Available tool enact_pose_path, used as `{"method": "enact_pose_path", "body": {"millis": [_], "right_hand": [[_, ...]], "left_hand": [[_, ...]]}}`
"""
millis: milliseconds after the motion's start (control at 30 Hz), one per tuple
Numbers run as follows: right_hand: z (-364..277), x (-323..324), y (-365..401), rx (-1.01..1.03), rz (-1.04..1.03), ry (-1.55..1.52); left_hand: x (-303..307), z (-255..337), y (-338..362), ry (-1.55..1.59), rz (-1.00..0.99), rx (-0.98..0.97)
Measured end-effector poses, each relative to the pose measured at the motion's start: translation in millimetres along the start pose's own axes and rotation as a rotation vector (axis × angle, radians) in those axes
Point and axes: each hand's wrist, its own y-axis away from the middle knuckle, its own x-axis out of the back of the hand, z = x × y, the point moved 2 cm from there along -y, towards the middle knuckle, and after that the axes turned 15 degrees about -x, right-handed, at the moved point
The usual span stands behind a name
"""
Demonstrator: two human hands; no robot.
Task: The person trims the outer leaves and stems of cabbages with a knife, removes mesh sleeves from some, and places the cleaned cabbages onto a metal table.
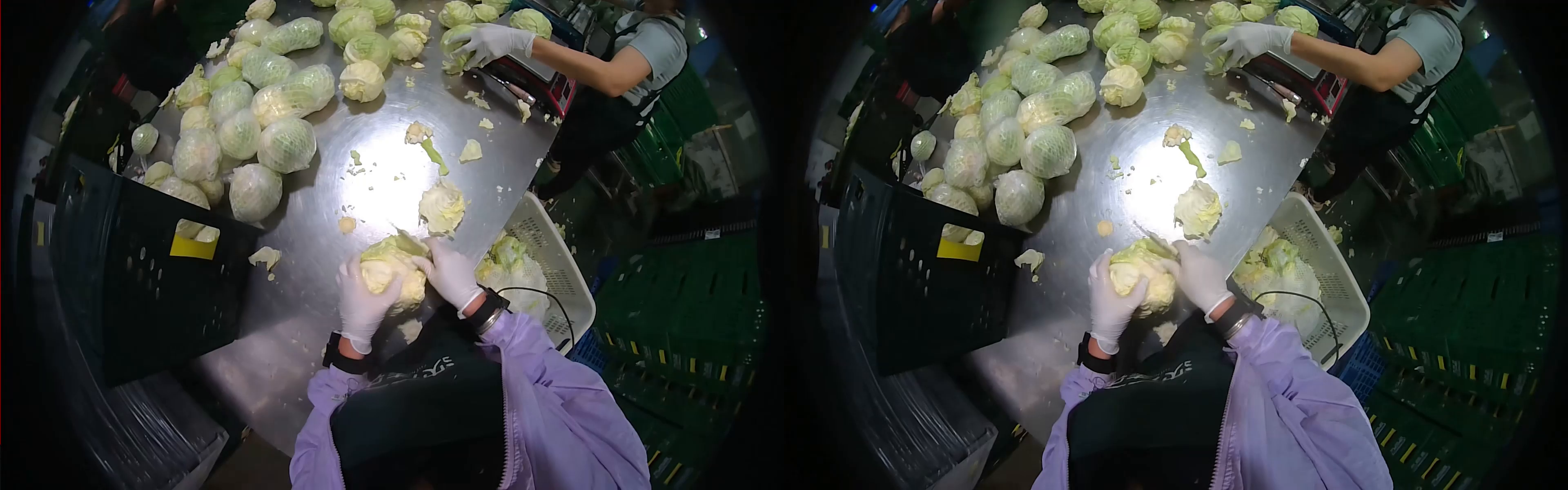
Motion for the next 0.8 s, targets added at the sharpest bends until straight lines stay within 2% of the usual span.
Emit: {"method": "enact_pose_path", "body": {"millis": [67,167,200,233,300,333,367,433,500,533,633,667,800], "right_hand": [[35.2,-17.7,-21.1,-0.085,0.02,-0.024],[46.3,-16.4,-23.5,-0.075,-0.019,-0.002],[46.6,-10.8,-20.2,-0.1,-0.096,-0.019],[46.7,-2.7,-16.8,-0.084,-0.113,-0.019],[40.8,16.6,-9.8,-0.014,-0.11,-0.103],[28.0,26.4,-5.1,-0.004,-0.119,-0.095],[12.0,39.6,0.4,0.039,-0.039,-0.149],[-6.8,48.1,7.5,0.082,0.046,-0.195],[-25.0,41.1,18.7,0.344,-0.084,-0.062],[-25.3,30.3,19.8,0.314,-0.242,-0.066],[-31.0,16.2,20.3,0.427,-0.177,0.063],[-26.8,8.2,17.5,0.364,-0.227,-0.033],[-26.3,0.5,13.1,0.347,-0.195,0.028]], "left_hand": [[7.2,-18.4,5.7,0.286,-0.027,-0.064],[22.7,-50.9,27.6,0.433,-0.109,-0.196],[22.9,-54.3,38.5,0.418,-0.133,-0.099],[22.9,-43.0,42.7,0.407,-0.118,-0.085],[14.3,-13.7,50.2,0.891,0.132,0.263],[10.5,-4.1,50.2,0.809,0.108,0.287],[9.0,0.8,49.0,0.814,0.122,0.292],[7.4,11.9,41.7,0.411,-0.056,0.189],[9.9,11.9,34.3,0.492,-0.079,0.186],[5.7,2.0,34.4,0.483,-0.087,0.142],[7.6,-13.7,32.1,0.495,-0.116,0.084],[7.9,-15.7,33.5,0.522,-0.151,0.084],[6.4,-20.8,31.6,0.494,-0.188,0.069]]}}
